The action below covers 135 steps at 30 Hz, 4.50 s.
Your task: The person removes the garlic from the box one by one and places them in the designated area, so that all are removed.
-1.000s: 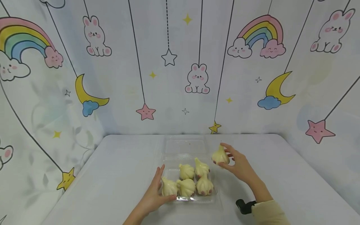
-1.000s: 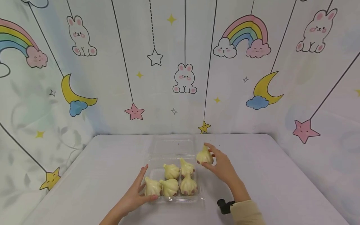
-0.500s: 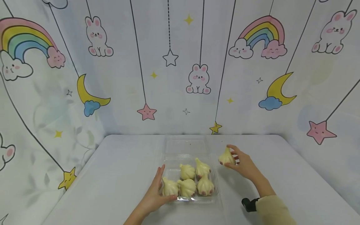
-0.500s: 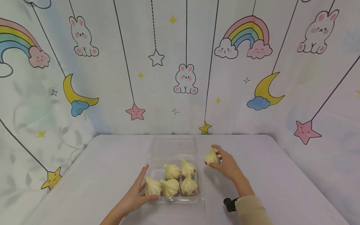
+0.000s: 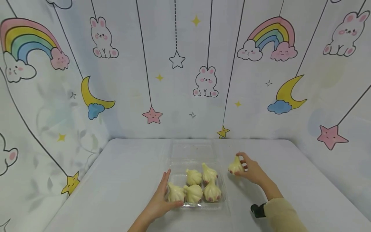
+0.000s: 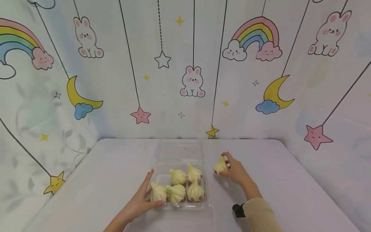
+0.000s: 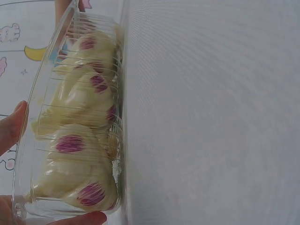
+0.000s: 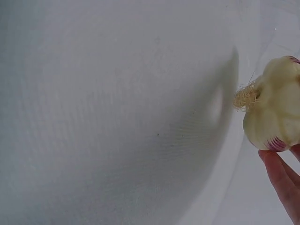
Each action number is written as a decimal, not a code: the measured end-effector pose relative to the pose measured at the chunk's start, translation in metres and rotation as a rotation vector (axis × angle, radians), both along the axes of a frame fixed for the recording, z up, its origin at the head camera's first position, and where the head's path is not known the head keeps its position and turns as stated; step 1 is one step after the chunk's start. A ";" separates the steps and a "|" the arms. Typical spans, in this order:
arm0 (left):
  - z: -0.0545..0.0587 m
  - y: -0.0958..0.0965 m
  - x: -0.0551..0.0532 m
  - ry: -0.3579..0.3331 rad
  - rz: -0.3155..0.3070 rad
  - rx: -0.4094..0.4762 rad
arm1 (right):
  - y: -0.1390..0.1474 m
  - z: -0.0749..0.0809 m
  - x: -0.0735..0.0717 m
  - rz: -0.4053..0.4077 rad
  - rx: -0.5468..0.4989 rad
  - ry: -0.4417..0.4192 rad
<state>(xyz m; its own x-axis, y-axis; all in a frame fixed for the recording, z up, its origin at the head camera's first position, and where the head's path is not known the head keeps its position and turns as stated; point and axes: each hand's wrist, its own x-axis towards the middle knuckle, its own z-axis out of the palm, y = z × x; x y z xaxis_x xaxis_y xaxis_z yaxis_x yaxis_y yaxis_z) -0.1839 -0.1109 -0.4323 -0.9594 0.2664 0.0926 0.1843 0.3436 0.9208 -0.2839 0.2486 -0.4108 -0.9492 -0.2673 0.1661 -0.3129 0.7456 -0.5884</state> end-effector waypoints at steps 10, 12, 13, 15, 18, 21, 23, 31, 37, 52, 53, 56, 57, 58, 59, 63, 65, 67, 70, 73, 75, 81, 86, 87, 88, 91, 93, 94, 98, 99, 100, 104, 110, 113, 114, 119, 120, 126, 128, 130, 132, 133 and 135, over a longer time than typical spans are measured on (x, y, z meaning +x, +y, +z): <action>-0.003 0.001 -0.002 0.002 0.000 0.000 | 0.000 -0.007 -0.004 0.014 -0.018 -0.055; -0.002 0.001 -0.002 0.003 0.003 -0.002 | -0.001 -0.007 -0.004 0.017 -0.009 -0.060; -0.002 0.001 -0.002 0.003 0.004 -0.001 | -0.001 -0.007 -0.005 0.017 -0.003 -0.062; -0.002 0.001 -0.002 0.003 0.003 0.001 | -0.002 -0.006 -0.005 0.016 0.010 -0.068; -0.002 0.001 -0.002 0.004 0.000 0.008 | -0.003 -0.005 -0.006 0.010 0.027 -0.076; -0.002 0.001 -0.002 0.001 0.002 0.013 | -0.003 -0.004 -0.006 0.011 0.039 -0.080; -0.001 0.001 -0.002 -0.001 0.004 0.011 | -0.004 -0.003 -0.006 0.013 0.045 -0.088; -0.001 0.001 -0.002 0.000 0.002 0.003 | -0.006 -0.003 -0.005 0.012 0.056 -0.113; 0.000 0.000 -0.001 0.005 0.004 -0.003 | -0.007 -0.003 -0.004 0.000 0.074 -0.098; 0.001 0.001 0.000 -0.007 0.011 -0.020 | -0.003 0.003 0.002 -0.036 0.042 -0.026; 0.001 0.001 0.000 -0.007 0.010 -0.020 | -0.003 0.004 0.002 -0.039 0.041 -0.023; 0.000 0.001 0.000 -0.003 0.007 -0.016 | -0.003 0.006 0.006 -0.047 0.030 -0.004; 0.000 0.001 0.000 -0.002 0.007 -0.015 | -0.004 0.006 0.007 -0.051 0.027 0.003; -0.001 0.001 0.000 0.001 0.007 -0.013 | -0.004 0.007 0.008 -0.056 0.027 0.010; -0.001 0.001 0.000 0.005 0.006 -0.012 | -0.005 0.007 0.009 -0.058 0.024 0.017; 0.000 0.001 0.001 0.009 0.007 -0.013 | -0.009 0.008 0.015 -0.057 0.005 0.039; 0.000 0.001 0.000 0.009 0.005 -0.014 | -0.012 0.009 0.018 -0.050 -0.006 0.048; 0.000 0.001 0.000 0.007 0.005 -0.016 | -0.015 0.009 0.021 -0.049 -0.012 0.062; -0.001 0.001 0.000 0.000 0.005 -0.013 | -0.020 0.010 0.025 -0.038 -0.020 0.082; 0.000 0.001 0.000 -0.003 0.005 -0.009 | -0.025 0.012 0.030 -0.023 -0.040 0.101; 0.000 0.001 0.001 0.001 0.004 -0.009 | -0.029 0.014 0.033 -0.004 -0.055 0.112; 0.001 0.000 0.001 0.016 0.004 -0.012 | -0.044 0.017 0.040 0.042 -0.086 0.116; 0.001 0.000 0.000 0.006 0.002 -0.012 | -0.057 0.017 0.044 0.068 -0.103 0.128; 0.001 0.001 0.000 0.004 0.001 -0.012 | -0.059 0.017 0.044 0.073 -0.102 0.136; 0.001 0.001 0.000 0.004 0.001 -0.010 | -0.061 0.016 0.045 0.078 -0.101 0.143; 0.001 0.001 0.001 0.005 0.002 -0.007 | -0.068 0.016 0.047 0.094 -0.094 0.169; 0.001 0.000 0.001 0.007 0.002 -0.003 | -0.072 0.016 0.048 0.106 -0.096 0.175; 0.001 0.001 0.001 0.008 0.001 -0.002 | -0.074 0.016 0.048 0.112 -0.099 0.176; 0.002 0.001 0.001 0.009 0.001 0.008 | -0.083 0.017 0.050 0.133 -0.114 0.174; 0.002 0.001 0.001 0.011 0.000 0.008 | -0.086 0.017 0.051 0.136 -0.117 0.170; 0.002 0.000 0.001 0.012 0.000 0.008 | -0.088 0.017 0.051 0.140 -0.123 0.164; 0.001 0.001 0.000 0.017 0.003 -0.003 | -0.099 0.019 0.053 0.155 -0.139 0.144; 0.000 0.001 0.000 0.020 0.008 -0.004 | -0.113 0.021 0.053 0.204 -0.162 0.156; 0.000 0.000 0.000 0.022 0.000 0.002 | -0.120 0.020 0.051 0.230 -0.162 0.142; 0.000 0.000 0.000 0.022 -0.002 0.003 | -0.122 0.020 0.051 0.239 -0.164 0.134; -0.001 0.000 -0.001 0.026 -0.006 -0.004 | -0.131 0.017 0.048 0.263 -0.170 0.099; -0.002 0.000 -0.001 0.025 -0.006 -0.006 | -0.133 0.017 0.047 0.270 -0.173 0.099; -0.003 0.000 -0.002 0.017 -0.009 -0.016 | -0.140 0.010 0.041 0.281 -0.136 0.075; -0.003 0.000 -0.003 0.016 -0.008 -0.015 | -0.142 0.009 0.040 0.280 -0.126 0.061; -0.003 0.000 -0.003 0.017 -0.007 -0.015 | -0.144 0.010 0.039 0.279 -0.120 0.051; -0.003 0.000 -0.003 0.017 -0.006 -0.014 | -0.145 0.010 0.039 0.282 -0.119 0.038; -0.003 0.000 -0.003 0.017 -0.005 -0.015 | -0.146 0.010 0.039 0.281 -0.111 0.033; -0.004 0.000 -0.002 0.018 -0.005 -0.018 | -0.147 0.010 0.038 0.285 -0.097 0.025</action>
